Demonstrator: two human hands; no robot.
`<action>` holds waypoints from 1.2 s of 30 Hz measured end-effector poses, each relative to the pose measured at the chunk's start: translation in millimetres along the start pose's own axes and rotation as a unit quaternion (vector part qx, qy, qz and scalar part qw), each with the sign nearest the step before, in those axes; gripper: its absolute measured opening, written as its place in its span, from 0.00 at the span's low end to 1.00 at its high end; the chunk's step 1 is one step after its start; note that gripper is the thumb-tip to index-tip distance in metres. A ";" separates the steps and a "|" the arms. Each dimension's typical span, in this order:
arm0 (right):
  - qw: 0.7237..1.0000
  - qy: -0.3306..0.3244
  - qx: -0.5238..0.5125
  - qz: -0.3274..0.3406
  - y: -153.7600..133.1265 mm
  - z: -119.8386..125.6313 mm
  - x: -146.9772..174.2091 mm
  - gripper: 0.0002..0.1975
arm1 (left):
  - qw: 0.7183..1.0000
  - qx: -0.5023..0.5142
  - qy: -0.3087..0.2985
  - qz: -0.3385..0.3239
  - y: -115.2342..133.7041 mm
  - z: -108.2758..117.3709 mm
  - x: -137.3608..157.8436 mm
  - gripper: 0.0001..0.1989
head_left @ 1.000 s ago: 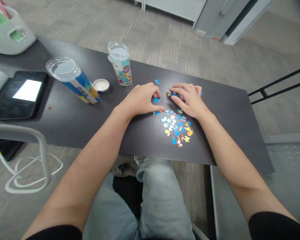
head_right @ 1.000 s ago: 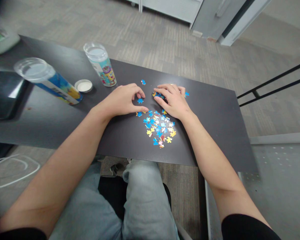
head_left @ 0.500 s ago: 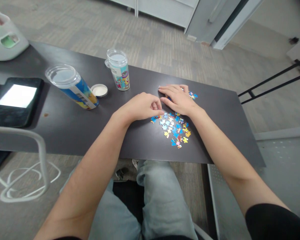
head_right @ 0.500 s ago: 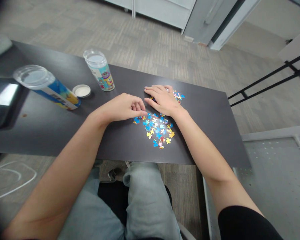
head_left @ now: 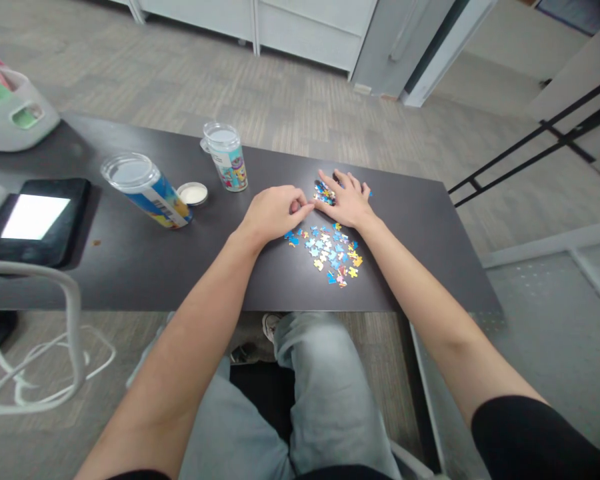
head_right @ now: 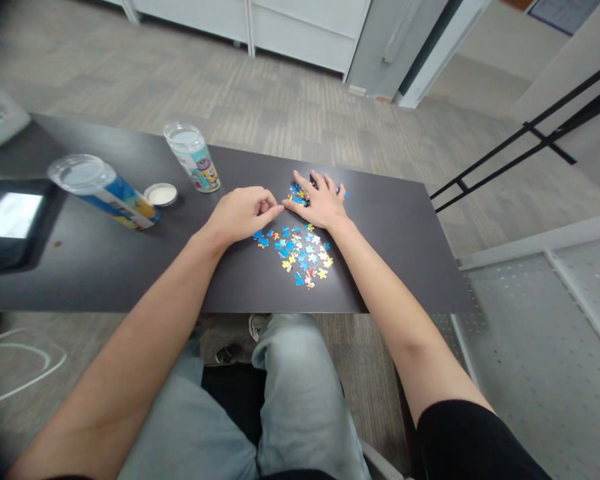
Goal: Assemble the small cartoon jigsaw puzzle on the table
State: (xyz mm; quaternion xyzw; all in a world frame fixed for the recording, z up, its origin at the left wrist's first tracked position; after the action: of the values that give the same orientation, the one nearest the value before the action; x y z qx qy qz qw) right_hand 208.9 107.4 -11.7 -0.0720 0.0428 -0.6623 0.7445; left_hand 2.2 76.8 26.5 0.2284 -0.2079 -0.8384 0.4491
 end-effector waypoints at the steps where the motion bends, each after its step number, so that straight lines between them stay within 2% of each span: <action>1: 1.000 0.001 -0.004 -0.001 -5.4 1.4 -2.1 0.45 | 1.000 0.000 0.007 0.009 -3.1 0.9 -0.4 0.08; 5: 0.999 -0.003 -0.022 0.044 -21.0 4.8 -4.6 0.32 | 0.999 0.009 0.015 0.038 -15.4 0.3 -3.7 0.10; 9: 0.997 -0.010 -0.030 0.065 -18.6 5.5 -3.6 0.27 | 0.998 0.012 -0.003 0.056 -22.2 -5.7 -7.4 0.10; 14: 0.999 0.006 -0.040 0.021 9.3 8.6 3.5 0.27 | 0.998 0.001 -0.008 0.059 -23.2 -6.3 -8.5 0.11; 22: 0.998 0.032 -0.040 -0.037 60.2 17.3 32.3 0.28 | 0.998 -0.017 -0.005 0.058 -22.1 -5.3 -10.0 0.11; 26: 0.996 0.045 -0.034 -0.066 74.0 24.1 40.0 0.28 | 0.998 -0.013 -0.009 0.056 -21.6 -6.7 -12.1 0.12; 29: 0.995 0.055 -0.033 -0.082 76.1 26.5 39.7 0.28 | 0.999 -0.032 -0.003 0.031 -15.7 -6.6 -12.3 0.13; 32: 0.993 0.065 -0.037 -0.094 76.1 25.4 38.8 0.27 | 0.999 -0.054 -0.003 -0.001 -5.1 -10.3 -5.2 0.19; 36: 0.985 0.092 -0.030 -0.141 83.9 27.1 41.5 0.31 | 0.996 -0.066 -0.053 -0.012 13.7 -30.5 20.4 0.37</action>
State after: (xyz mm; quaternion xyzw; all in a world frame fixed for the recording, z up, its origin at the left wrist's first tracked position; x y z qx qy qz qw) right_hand 300.3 77.0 2.5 -0.0384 0.1202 -0.7630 0.6340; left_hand 18.5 48.2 5.4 0.1559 -0.1733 -0.8667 0.4410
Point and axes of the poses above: each hand's wrist, its own x-axis away from the middle knuckle, its own z-axis out of the back of the hand, y = z × x, the point moved 10 cm from there along -x, towards the middle knuckle, and after that the axes turned 3 degrees about -y, right-handed, at the moved point
